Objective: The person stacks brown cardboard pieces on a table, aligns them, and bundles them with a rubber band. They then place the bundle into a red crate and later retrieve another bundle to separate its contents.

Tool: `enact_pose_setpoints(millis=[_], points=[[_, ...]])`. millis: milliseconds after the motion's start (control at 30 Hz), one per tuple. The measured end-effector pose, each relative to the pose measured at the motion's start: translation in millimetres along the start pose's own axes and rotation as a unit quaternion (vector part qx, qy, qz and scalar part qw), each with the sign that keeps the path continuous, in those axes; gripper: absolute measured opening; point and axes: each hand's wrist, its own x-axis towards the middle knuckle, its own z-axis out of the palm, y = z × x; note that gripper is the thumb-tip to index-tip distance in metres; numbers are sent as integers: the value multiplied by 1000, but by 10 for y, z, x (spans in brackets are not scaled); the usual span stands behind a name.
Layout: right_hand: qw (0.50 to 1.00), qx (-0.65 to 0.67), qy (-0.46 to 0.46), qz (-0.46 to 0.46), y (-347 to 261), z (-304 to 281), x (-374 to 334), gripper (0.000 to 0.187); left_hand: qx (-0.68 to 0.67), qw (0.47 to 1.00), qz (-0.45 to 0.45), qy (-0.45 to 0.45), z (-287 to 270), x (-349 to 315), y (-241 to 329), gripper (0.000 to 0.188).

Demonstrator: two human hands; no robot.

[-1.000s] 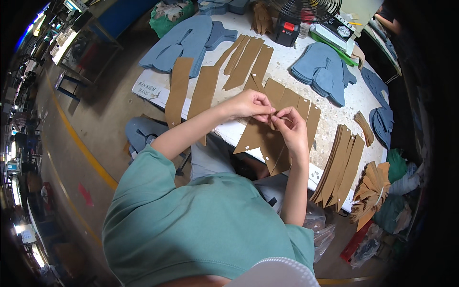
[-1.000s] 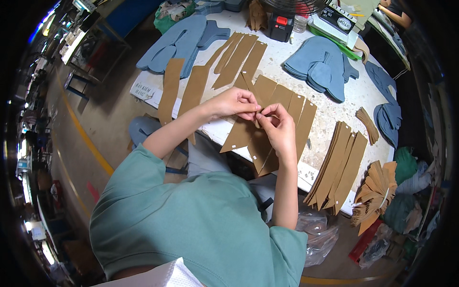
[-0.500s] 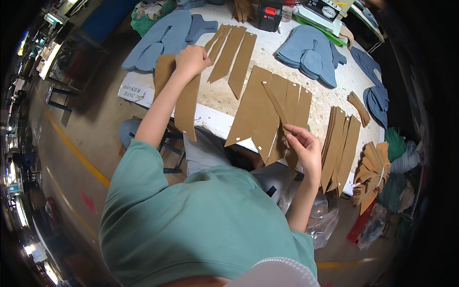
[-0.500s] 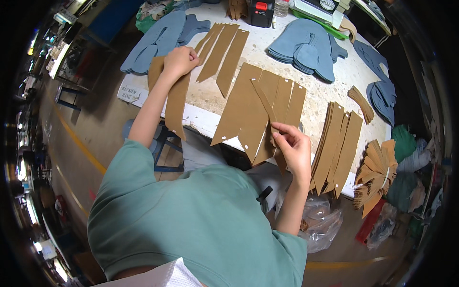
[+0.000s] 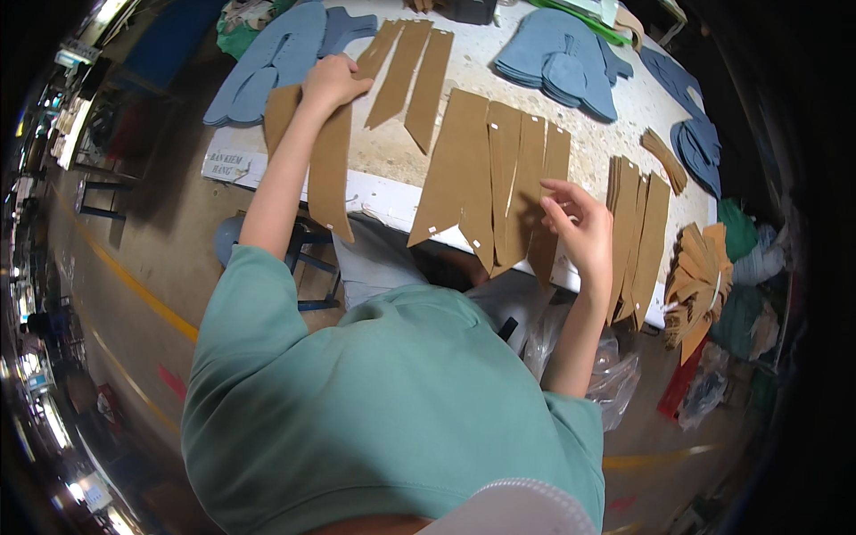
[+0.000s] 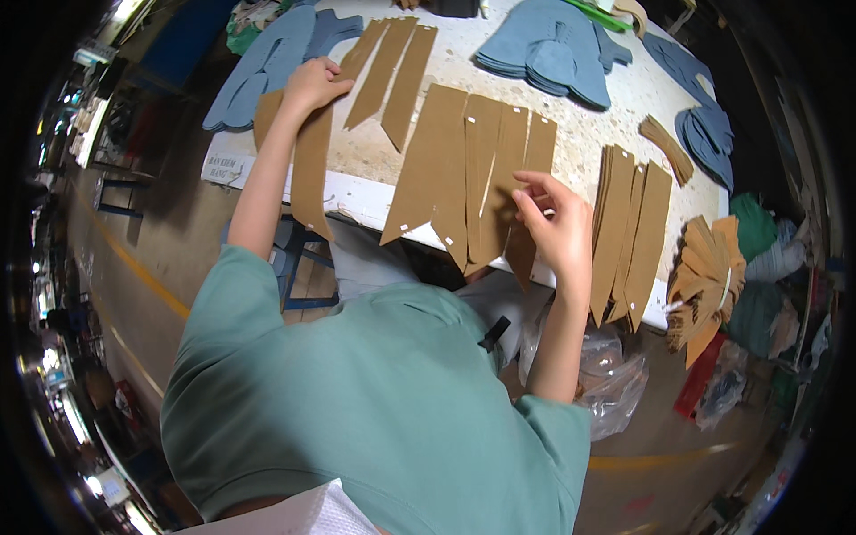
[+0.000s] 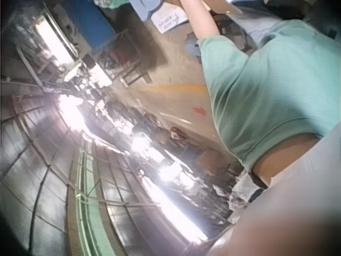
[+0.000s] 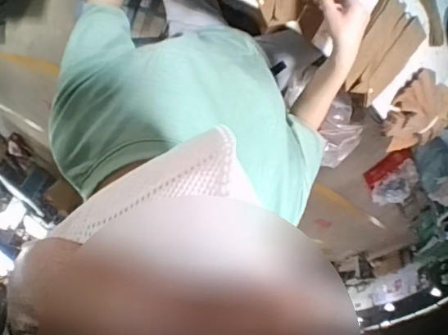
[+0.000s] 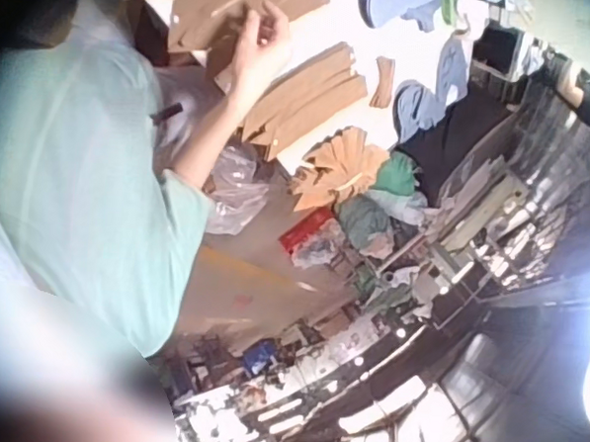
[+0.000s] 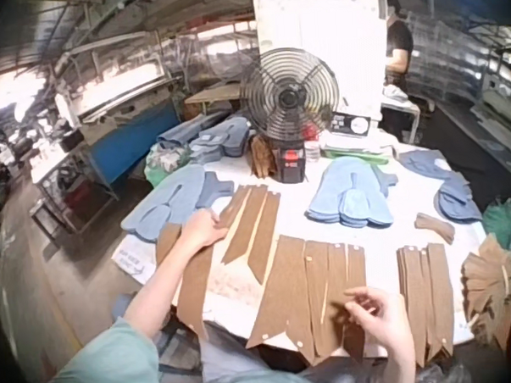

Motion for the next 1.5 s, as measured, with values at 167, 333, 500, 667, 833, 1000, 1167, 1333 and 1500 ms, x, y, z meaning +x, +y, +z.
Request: enact_pose_setpoints(millis=[167,333,500,667,833,1000,1167,1333,1500], points=[[993,-40,-108,24,-11,85,-58,13,-34,997,-18,-73,45,74,-86,42],[989,-91,-118,18,-27,150,-61,15,-20,999,-6,-42,60,98,-110,34],[994,-101,14,-24,-170,-72,320,22,-14,998,24,-55,-20,87,-116,27],[982,-176,19,-69,-229,47,866,23,33,999,39,-6,-57,-11,-34,28],[967,-201,-49,-148,-17,467,1188,29,35,998,48,-13,-71,-72,36,25],[973,-180,-28,-145,111,576,1162,27,-44,998,37,-6,-79,-93,-14,19],[978,-162,-28,-129,88,556,1137,21,-27,996,53,68,-92,-161,24,15],[995,-44,-26,-84,161,545,1178,16,-56,950,192,241,-239,-306,367,11],[998,-24,-29,-54,215,501,1191,16,-205,907,326,168,-134,-984,1015,8]])
